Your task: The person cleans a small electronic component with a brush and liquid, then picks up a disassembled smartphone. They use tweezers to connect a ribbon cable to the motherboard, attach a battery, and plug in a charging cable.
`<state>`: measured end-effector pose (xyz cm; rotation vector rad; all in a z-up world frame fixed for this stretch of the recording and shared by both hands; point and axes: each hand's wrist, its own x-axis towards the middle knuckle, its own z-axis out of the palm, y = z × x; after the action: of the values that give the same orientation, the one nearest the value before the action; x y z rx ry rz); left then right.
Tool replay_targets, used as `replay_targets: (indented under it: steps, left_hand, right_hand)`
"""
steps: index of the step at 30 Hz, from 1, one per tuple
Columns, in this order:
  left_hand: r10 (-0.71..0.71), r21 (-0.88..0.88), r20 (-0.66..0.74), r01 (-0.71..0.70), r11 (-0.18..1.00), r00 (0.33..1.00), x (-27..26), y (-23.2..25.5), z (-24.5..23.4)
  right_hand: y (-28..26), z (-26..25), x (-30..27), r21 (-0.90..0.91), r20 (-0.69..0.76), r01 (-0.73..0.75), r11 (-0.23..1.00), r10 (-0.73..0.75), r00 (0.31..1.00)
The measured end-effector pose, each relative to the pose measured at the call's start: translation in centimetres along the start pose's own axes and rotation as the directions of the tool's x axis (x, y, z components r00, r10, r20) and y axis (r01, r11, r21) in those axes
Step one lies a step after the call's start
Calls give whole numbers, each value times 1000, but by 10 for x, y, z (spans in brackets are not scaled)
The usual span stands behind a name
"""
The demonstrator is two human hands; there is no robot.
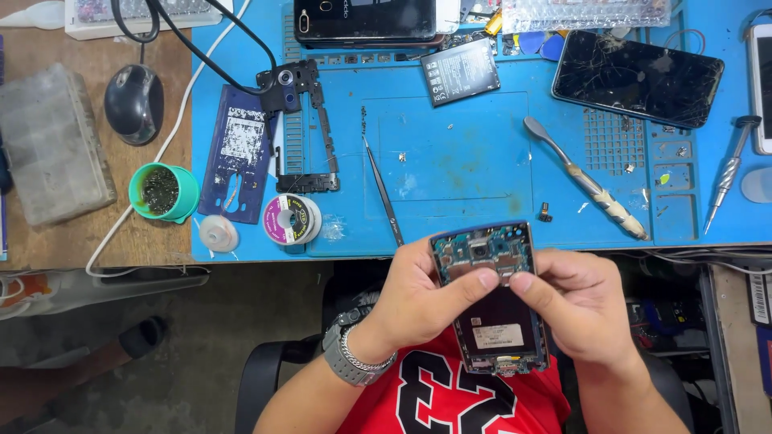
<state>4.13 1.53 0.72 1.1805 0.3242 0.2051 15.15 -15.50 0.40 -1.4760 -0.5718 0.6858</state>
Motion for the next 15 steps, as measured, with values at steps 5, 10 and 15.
replay_targets:
  steps: [5,10,15]
  left_hand:
    - [29,68,-39,-27,997,999,-5,5,2]
    - [82,59,-75,-77,995,994,-7,3,-1]
    - [70,11,-144,-69,998,987,-7,4,-2]
  right_hand:
    - [2,3,-1,-38,49,-1,999,2,999]
    - [2,-5,-3,119,145,-95,988,77,986]
    - [-3,-3,-10,-18,132,-46,999,48,990]
